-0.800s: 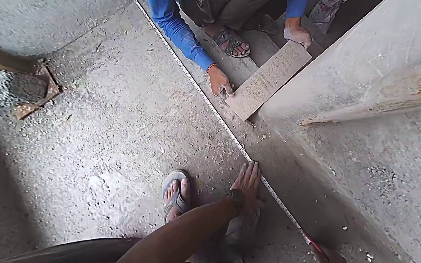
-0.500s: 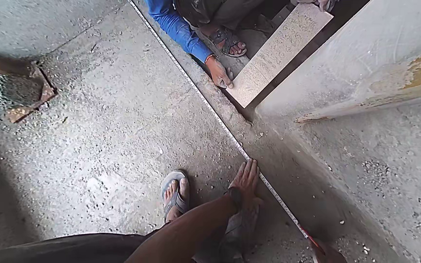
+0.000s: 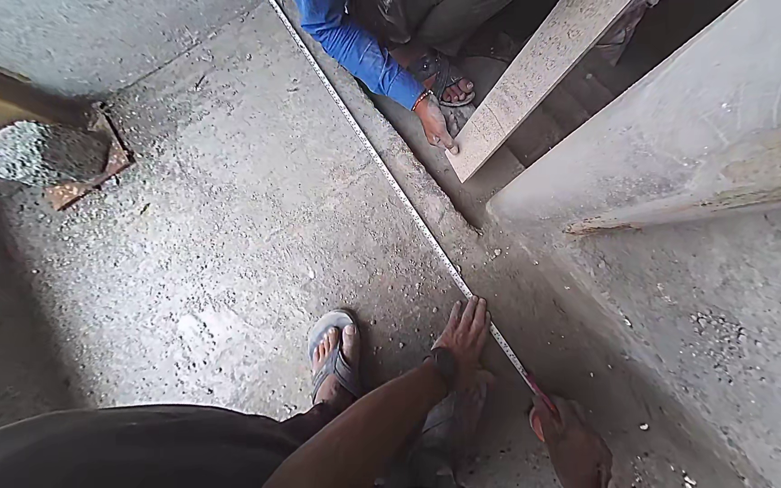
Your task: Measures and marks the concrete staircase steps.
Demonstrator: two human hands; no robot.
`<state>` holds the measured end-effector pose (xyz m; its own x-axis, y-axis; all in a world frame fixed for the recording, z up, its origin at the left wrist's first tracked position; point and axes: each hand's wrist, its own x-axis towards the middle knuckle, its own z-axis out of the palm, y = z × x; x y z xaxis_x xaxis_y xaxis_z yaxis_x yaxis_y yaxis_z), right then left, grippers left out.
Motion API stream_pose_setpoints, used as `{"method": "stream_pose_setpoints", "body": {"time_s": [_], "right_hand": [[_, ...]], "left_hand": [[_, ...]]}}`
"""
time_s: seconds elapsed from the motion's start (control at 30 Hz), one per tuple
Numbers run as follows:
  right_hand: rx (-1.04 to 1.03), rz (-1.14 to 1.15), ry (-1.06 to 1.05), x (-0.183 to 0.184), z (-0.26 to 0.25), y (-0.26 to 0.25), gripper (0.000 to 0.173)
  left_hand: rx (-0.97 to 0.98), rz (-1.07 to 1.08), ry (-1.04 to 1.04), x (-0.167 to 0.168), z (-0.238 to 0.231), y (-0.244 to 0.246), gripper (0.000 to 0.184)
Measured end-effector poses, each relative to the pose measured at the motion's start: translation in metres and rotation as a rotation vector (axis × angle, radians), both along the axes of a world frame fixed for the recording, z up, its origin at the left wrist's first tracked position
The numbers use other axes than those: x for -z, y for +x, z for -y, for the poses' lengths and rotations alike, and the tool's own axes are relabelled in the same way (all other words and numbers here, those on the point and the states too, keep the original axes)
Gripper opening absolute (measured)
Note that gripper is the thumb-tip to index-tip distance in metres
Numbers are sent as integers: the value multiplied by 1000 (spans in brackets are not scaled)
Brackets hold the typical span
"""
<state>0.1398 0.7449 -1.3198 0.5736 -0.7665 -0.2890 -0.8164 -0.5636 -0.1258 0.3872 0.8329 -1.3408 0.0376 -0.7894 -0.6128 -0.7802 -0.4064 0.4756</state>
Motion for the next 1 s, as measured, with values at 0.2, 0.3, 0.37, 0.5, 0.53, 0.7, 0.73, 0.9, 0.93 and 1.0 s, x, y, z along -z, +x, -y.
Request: {"method": "stream_pose_setpoints", "body": {"time_s": [0.2,0.3,0.37,0.5,0.53,0.7,0.73,0.9,0.93,1.0], "right_hand": [[216,406,96,-1,1,81,47],[208,741,261,-4,-3,145,41],[103,833,313,-5,-8,188,43],[29,858,463,10,-9,249,40],[67,873,529,17,-8,259,39],[188,868,721,35,18,297,28],[188,854,736,38,22,302,27],[114,673,700,51,33,314,25],[94,649,688,52,33,313,25],[53,610,670,51,34,314,26]], "left_hand": [[-6,10,-18,1,0,0,122],[-31,-13,-34,2,-1,1,118],[-76,-53,-47,0,-2,2,113],[-102,-105,-51,-8,-4,5,92],[-92,-111,-38,-10,-4,6,88],[-6,-77,-40,1,-3,5,99],[-1,-78,-31,0,-3,6,102],[-13,-60,-38,-1,-1,6,108],[-16,-62,-38,-1,-2,6,108],[-7,-71,-27,-2,-2,7,108]]}}
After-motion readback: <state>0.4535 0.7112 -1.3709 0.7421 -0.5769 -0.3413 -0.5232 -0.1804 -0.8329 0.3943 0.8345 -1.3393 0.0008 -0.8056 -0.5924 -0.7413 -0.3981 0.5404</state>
